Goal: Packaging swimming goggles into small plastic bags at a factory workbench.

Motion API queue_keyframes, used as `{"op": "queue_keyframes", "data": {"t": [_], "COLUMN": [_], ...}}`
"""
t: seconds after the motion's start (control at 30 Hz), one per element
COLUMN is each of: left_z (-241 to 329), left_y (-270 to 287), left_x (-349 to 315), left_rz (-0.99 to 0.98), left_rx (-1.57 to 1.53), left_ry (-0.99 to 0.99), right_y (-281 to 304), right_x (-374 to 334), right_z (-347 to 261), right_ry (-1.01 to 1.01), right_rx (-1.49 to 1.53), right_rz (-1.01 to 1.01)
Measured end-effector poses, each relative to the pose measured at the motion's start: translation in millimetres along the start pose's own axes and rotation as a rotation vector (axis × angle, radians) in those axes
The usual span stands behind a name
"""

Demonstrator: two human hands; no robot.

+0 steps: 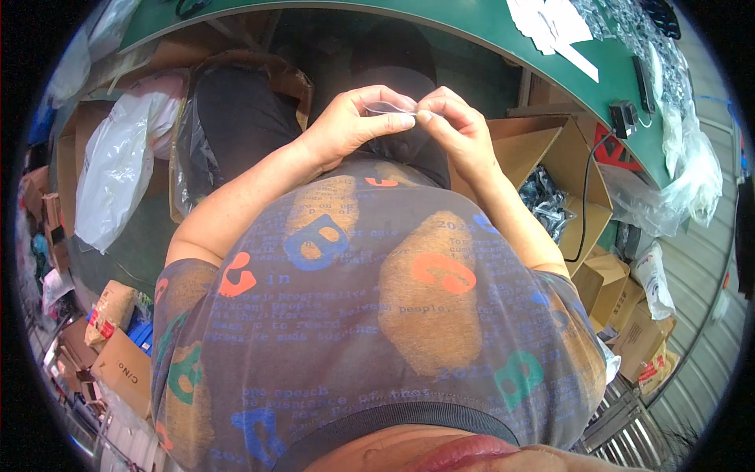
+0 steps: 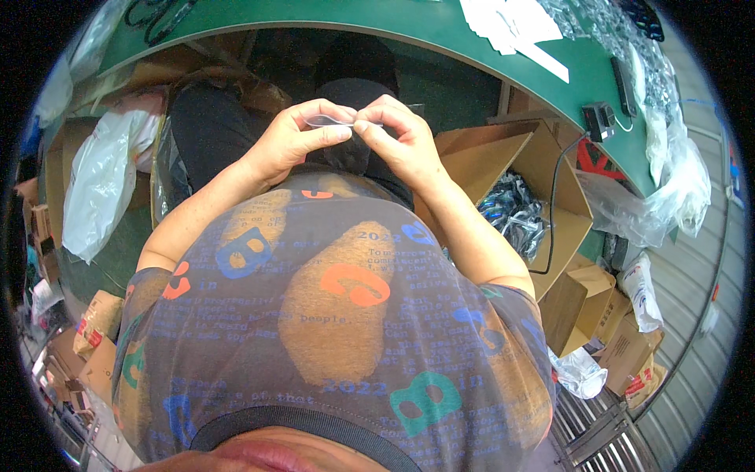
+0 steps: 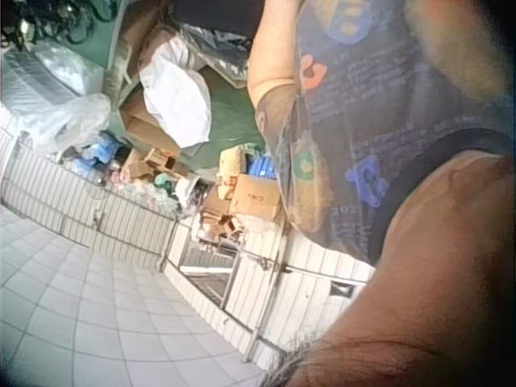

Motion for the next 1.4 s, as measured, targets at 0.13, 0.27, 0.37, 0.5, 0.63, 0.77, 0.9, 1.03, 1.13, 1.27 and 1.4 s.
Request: {"op": "queue_keyframes", "data": {"t": [0.13,0.27,0.37,0.5,0.63,0.77,0.9,1.03,1.13,1.27,1.4], "left_z": [-1.1,2.9,15.0,26.7,46.2,77.2,76.7,65.6,57.4,59.4,59.6], "left_y": [-0.6,-5.0,-8.8,-8.3,-2.6,-10.3,-14.7,-12.8,-10.3,-13.0,-12.9], "left_x": [-1.0,-3.9,-14.8,-32.6,-25.3,-21.4,-18.5,-13.5,-9.1,-7.5,-6.3], "left_rz": [-0.009,-0.021,-0.065,-0.117,-0.212,-0.262,-0.332,-0.287,-0.217,-0.154,-0.163], "left_rx": [-0.023,-0.046,-0.062,0.052,0.197,0.535,0.480,0.467,0.571,0.637,0.637], "left_ry": [0.014,0.052,0.025,0.066,0.077,-0.135,-0.081,0.067,-0.067,-0.243,-0.213], "right_y": [-0.7,-2.8,-6.3,-15.2,-19.3,-13.7,-16.3,-11.3,-10.7,-2.9,-6.7], "right_x": [1.3,-1.1,-8.4,-18.0,-16.2,-15.5,-16.8,-17.7,-18.1,-11.2,-6.1], "right_z": [-15.2,-27.8,-36.2,-40.0,-48.0,-43.3,-42.6,-16.8,-3.8,5.0,-1.2], "right_ry": [0.101,0.179,0.239,0.268,0.326,0.274,0.249,0.038,-0.034,-0.070,-0.109], "right_rx": [-0.134,-0.180,-0.249,-0.268,-0.318,-0.213,-0.145,0.138,0.221,0.173,0.094], "right_rz": [-0.015,0.015,0.031,-0.004,-0.026,-0.052,-0.079,-0.044,-0.022,-0.035,-0.118]}}
Point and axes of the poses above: each hand's wrist, its own x-axis towards the middle knuckle, its own y-axis out of the back of the hand, z = x × y, the point moved 9 cm from there along x, towards the middle knuckle
